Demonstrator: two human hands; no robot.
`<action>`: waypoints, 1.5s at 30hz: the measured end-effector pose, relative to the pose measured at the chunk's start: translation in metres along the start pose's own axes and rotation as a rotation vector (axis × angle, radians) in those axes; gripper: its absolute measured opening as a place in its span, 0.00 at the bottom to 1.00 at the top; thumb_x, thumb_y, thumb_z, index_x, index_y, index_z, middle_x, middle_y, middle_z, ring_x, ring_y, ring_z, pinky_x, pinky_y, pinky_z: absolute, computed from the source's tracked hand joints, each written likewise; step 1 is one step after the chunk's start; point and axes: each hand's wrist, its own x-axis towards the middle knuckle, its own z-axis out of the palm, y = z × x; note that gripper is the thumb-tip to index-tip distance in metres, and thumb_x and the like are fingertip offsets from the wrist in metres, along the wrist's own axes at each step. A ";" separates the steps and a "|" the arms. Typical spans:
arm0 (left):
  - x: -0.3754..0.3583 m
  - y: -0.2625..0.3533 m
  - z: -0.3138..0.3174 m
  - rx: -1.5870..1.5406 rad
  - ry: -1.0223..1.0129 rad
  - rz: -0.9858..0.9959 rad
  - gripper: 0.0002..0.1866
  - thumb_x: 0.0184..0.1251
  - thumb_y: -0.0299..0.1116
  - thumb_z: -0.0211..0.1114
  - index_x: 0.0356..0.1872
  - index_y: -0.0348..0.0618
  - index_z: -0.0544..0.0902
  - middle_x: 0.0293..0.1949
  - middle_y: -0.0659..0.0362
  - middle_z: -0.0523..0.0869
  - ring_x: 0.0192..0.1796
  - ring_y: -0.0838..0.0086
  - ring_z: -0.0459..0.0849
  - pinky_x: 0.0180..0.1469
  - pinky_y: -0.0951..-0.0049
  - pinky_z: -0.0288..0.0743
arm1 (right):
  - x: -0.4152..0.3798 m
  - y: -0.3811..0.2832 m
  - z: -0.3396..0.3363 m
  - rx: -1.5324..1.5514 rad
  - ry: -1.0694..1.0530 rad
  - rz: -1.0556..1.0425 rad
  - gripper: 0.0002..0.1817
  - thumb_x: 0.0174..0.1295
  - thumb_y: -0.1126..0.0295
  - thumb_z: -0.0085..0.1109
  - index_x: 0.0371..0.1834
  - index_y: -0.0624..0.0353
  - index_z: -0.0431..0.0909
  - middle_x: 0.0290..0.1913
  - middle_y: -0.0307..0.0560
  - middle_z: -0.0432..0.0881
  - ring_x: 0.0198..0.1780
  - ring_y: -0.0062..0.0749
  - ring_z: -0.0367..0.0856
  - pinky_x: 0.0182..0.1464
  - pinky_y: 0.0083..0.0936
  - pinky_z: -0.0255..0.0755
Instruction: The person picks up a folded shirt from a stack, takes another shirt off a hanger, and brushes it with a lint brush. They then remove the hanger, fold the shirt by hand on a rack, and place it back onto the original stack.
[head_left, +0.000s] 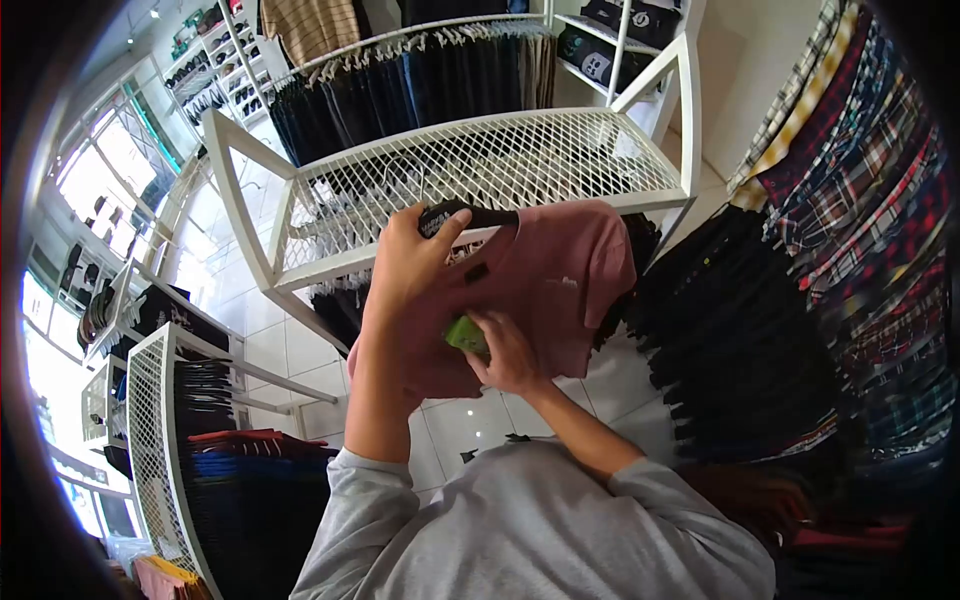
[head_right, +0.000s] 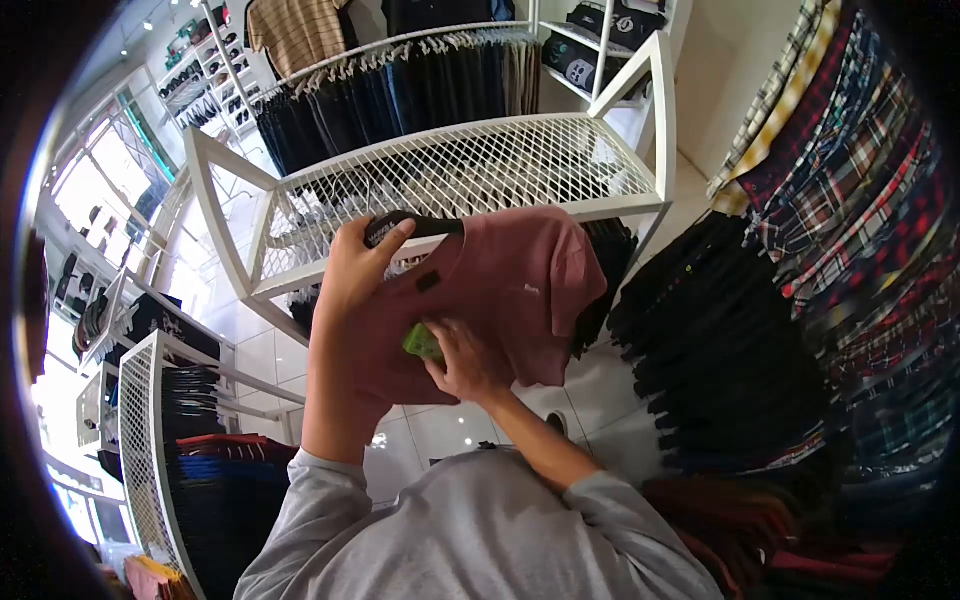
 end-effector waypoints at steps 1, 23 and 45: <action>-0.004 -0.004 -0.006 -0.009 -0.003 -0.022 0.27 0.66 0.51 0.73 0.38 0.29 0.87 0.26 0.44 0.88 0.32 0.57 0.89 0.40 0.58 0.79 | 0.010 -0.008 -0.008 0.003 0.002 -0.010 0.38 0.56 0.70 0.74 0.71 0.65 0.67 0.61 0.64 0.75 0.61 0.62 0.76 0.64 0.48 0.73; -0.070 -0.013 -0.036 -0.093 0.145 -0.057 0.23 0.66 0.47 0.75 0.37 0.30 0.87 0.24 0.51 0.87 0.28 0.66 0.85 0.35 0.65 0.77 | 0.069 0.014 -0.119 -0.439 0.565 0.066 0.40 0.66 0.67 0.71 0.79 0.66 0.62 0.64 0.64 0.73 0.65 0.62 0.74 0.66 0.46 0.70; -0.059 -0.007 -0.039 -0.078 0.027 -0.104 0.23 0.67 0.47 0.75 0.37 0.30 0.87 0.24 0.53 0.87 0.28 0.73 0.83 0.35 0.67 0.77 | 0.079 -0.033 -0.102 -0.555 0.543 -0.100 0.44 0.67 0.58 0.68 0.80 0.68 0.59 0.62 0.67 0.74 0.63 0.62 0.76 0.63 0.45 0.73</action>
